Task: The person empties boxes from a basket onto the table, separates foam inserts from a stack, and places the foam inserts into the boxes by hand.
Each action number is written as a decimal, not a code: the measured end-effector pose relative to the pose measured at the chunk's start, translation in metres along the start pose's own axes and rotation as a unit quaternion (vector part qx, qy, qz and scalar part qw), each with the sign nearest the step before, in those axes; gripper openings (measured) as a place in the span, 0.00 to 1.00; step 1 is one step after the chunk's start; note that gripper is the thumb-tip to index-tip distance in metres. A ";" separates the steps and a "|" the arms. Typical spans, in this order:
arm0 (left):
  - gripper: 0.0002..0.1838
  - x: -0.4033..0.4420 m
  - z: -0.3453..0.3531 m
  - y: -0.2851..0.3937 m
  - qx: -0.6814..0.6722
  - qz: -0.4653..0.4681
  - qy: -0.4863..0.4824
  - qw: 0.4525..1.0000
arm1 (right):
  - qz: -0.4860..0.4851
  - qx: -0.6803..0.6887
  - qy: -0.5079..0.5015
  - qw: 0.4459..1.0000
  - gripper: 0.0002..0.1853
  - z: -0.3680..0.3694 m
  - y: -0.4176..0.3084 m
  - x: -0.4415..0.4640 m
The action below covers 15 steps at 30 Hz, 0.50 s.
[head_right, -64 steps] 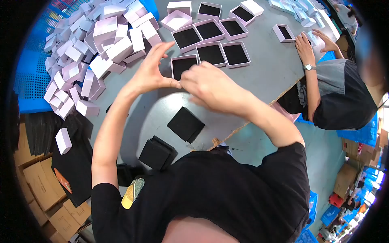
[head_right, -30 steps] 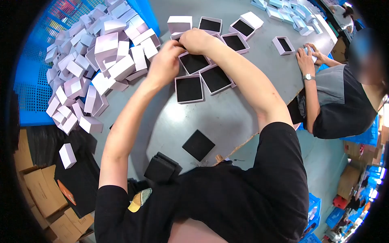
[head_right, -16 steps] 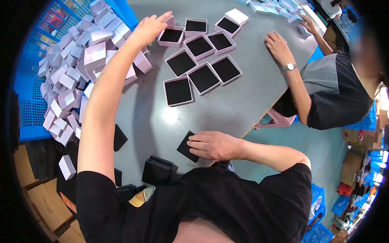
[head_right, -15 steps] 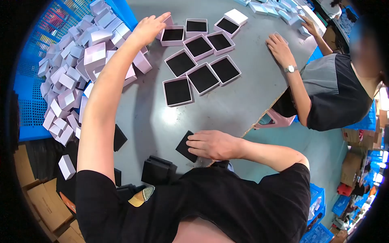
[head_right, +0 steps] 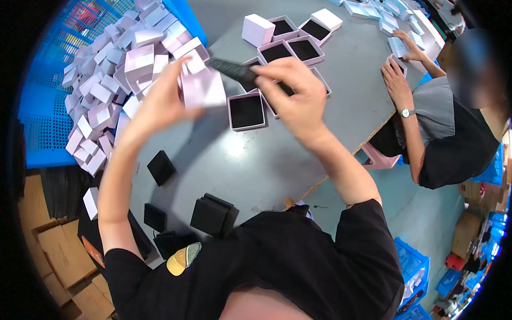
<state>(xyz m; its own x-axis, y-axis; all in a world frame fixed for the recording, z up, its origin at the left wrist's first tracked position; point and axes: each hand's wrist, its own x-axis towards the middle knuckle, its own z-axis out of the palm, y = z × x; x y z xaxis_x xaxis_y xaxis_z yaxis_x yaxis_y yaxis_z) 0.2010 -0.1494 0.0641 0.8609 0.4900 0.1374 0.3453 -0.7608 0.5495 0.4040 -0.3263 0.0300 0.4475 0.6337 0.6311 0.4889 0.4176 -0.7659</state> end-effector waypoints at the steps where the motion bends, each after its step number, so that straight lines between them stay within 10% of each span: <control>1: 0.54 -0.028 0.016 0.000 -0.013 -0.055 -0.030 0.998 | -0.063 -0.058 -0.040 0.996 0.11 0.009 -0.006 -0.006; 7: 0.60 -0.111 0.091 -0.011 -0.044 -0.098 0.055 0.993 | -0.287 -0.150 -0.353 0.878 0.10 0.062 -0.003 -0.061; 15: 0.52 -0.083 0.110 0.016 -0.149 -0.088 0.064 0.983 | -0.152 -0.319 -0.447 0.822 0.03 0.053 0.012 -0.058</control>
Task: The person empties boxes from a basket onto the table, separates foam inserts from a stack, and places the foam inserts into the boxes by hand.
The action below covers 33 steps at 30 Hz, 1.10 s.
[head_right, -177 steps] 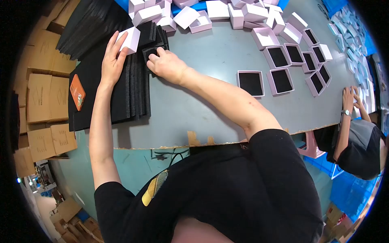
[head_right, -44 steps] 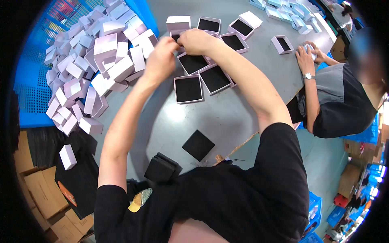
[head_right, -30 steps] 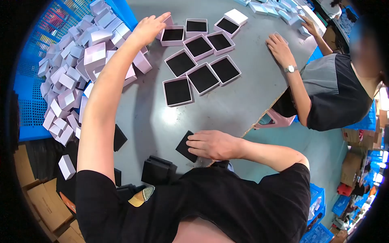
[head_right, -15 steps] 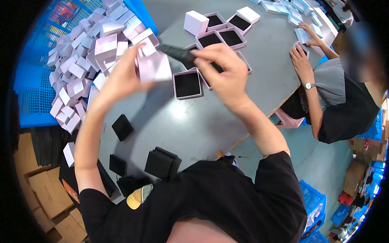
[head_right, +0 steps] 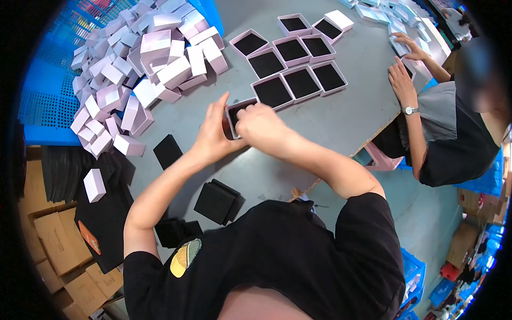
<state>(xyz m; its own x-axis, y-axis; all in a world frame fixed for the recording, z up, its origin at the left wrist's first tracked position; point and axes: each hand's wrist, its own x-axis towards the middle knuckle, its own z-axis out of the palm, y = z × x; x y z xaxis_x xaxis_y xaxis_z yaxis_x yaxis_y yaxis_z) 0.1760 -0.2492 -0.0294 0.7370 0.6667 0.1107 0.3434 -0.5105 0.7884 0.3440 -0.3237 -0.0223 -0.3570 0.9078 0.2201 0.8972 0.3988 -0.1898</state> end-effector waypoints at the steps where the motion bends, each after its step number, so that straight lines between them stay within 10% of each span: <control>1: 0.47 0.006 -0.005 -0.001 0.042 0.078 0.013 0.996 | 0.020 0.015 0.007 1.000 0.02 -0.004 0.012 -0.004; 4: 0.25 0.041 -0.041 -0.004 0.185 0.266 0.063 0.944 | 0.103 -0.050 0.033 0.993 0.02 -0.015 0.052 -0.017; 7: 0.24 0.095 -0.065 -0.006 0.363 0.295 0.107 0.877 | 0.135 -0.088 0.107 0.981 0.09 -0.020 0.081 -0.021; 13: 0.17 0.162 -0.062 -0.027 0.526 0.230 -0.091 0.813 | -0.217 0.311 0.025 0.925 0.21 -0.037 -0.051 -0.019; 17: 0.08 0.167 -0.058 -0.011 0.533 0.270 -0.073 0.799 | -0.270 0.204 -0.009 0.941 0.22 0.004 -0.092 -0.041; 23: 0.16 0.145 -0.068 0.033 0.247 0.113 -0.025 0.962 | -0.250 0.226 -0.023 0.941 0.21 -0.014 -0.094 -0.042; 31: 0.23 0.030 -0.017 -0.022 0.072 -0.050 -0.068 0.994 | -0.311 0.198 0.119 0.922 0.12 0.005 -0.097 -0.043; 33: 0.34 0.014 -0.029 -0.021 0.108 0.054 -0.055 0.991 | -0.287 0.275 0.146 0.906 0.11 -0.009 -0.087 -0.040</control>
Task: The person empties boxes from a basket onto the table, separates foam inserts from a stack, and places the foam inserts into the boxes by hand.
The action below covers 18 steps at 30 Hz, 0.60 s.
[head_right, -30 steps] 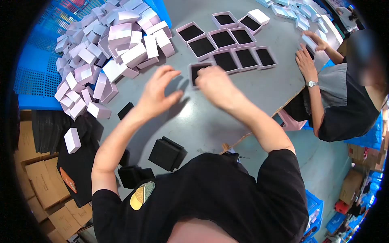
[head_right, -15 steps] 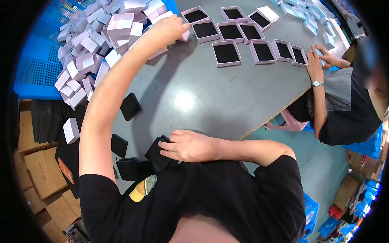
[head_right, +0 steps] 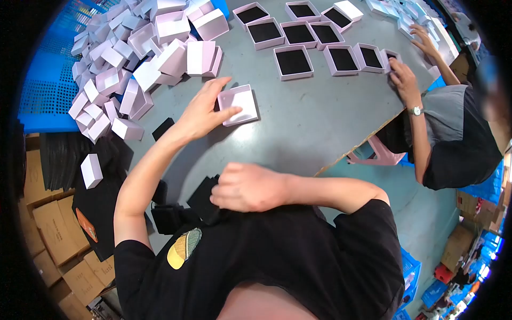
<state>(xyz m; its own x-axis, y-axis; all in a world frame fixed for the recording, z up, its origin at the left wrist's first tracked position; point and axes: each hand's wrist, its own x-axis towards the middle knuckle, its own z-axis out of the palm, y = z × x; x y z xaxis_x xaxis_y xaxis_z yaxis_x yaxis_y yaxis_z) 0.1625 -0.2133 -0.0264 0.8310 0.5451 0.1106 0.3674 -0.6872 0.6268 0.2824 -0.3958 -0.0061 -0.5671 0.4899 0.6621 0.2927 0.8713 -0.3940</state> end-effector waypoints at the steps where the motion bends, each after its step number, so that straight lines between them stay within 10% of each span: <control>1: 0.40 -0.006 -0.003 0.000 0.021 0.049 0.011 0.999 | 0.031 -0.016 0.063 0.997 0.10 -0.009 0.001 0.000; 6: 0.63 -0.016 0.024 -0.007 -0.057 -0.003 0.038 0.998 | 0.176 -0.219 0.145 0.949 0.10 -0.062 0.048 -0.013; 12: 0.65 -0.004 0.033 0.009 -0.112 -0.096 0.042 0.988 | 0.205 -0.364 -0.134 0.899 0.03 -0.063 0.089 -0.024; 16: 0.45 0.008 0.003 -0.003 0.088 0.148 0.237 0.956 | 0.341 -0.414 -0.215 0.816 0.02 -0.079 0.098 -0.023; 18: 0.31 0.020 -0.028 -0.010 0.141 0.079 0.332 0.929 | 0.296 -0.384 -0.137 0.864 0.03 -0.084 0.083 -0.007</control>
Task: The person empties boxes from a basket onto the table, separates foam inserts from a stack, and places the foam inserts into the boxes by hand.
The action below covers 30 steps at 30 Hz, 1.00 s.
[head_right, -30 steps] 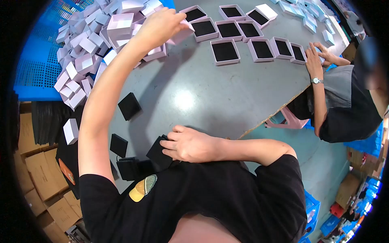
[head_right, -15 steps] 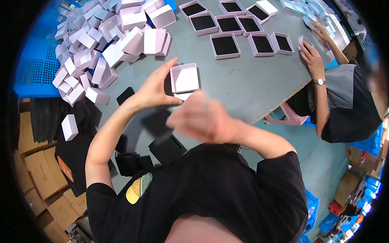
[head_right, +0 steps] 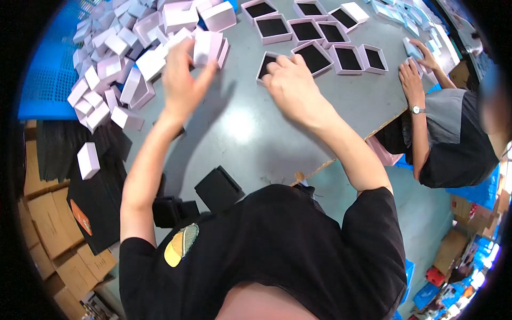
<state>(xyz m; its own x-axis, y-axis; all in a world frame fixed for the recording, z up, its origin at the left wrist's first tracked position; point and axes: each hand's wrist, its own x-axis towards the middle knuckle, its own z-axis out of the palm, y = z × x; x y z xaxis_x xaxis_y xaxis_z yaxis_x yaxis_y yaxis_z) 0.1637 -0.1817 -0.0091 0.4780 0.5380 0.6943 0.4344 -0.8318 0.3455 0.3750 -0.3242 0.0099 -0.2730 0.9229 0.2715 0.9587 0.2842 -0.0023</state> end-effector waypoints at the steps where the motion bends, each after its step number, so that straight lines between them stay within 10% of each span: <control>1: 0.29 0.009 -0.001 -0.010 0.016 -0.033 -0.024 0.999 | -0.062 0.092 0.023 0.994 0.07 -0.010 -0.016 0.000; 6: 0.24 0.015 0.013 -0.035 0.043 -0.156 -0.126 0.979 | -0.323 0.264 -0.157 0.895 0.26 -0.007 -0.111 -0.030; 11: 0.15 0.016 0.014 -0.045 -0.199 -0.259 -0.107 0.939 | -0.294 0.193 -0.028 0.936 0.25 -0.002 -0.132 -0.049; 18: 0.06 -0.016 -0.025 0.009 -0.054 0.062 -0.212 0.974 | -0.357 0.186 0.048 0.914 0.14 0.010 -0.154 -0.049; 24: 0.06 -0.057 -0.009 0.001 -0.117 0.041 -0.204 0.971 | -0.219 0.299 0.201 0.907 0.09 -0.018 -0.094 -0.024; 30: 0.55 -0.063 0.022 0.012 -0.214 -0.081 -0.184 0.956 | -0.136 0.121 0.257 0.949 0.09 0.009 -0.027 0.009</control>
<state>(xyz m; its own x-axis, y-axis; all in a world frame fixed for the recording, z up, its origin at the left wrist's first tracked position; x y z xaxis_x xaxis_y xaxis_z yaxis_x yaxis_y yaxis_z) 0.1559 -0.2223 -0.0624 0.7016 0.6110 0.3668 0.2114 -0.6700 0.7117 0.3462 -0.3217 0.0039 -0.3727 0.5761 0.7275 0.7955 0.6020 -0.0691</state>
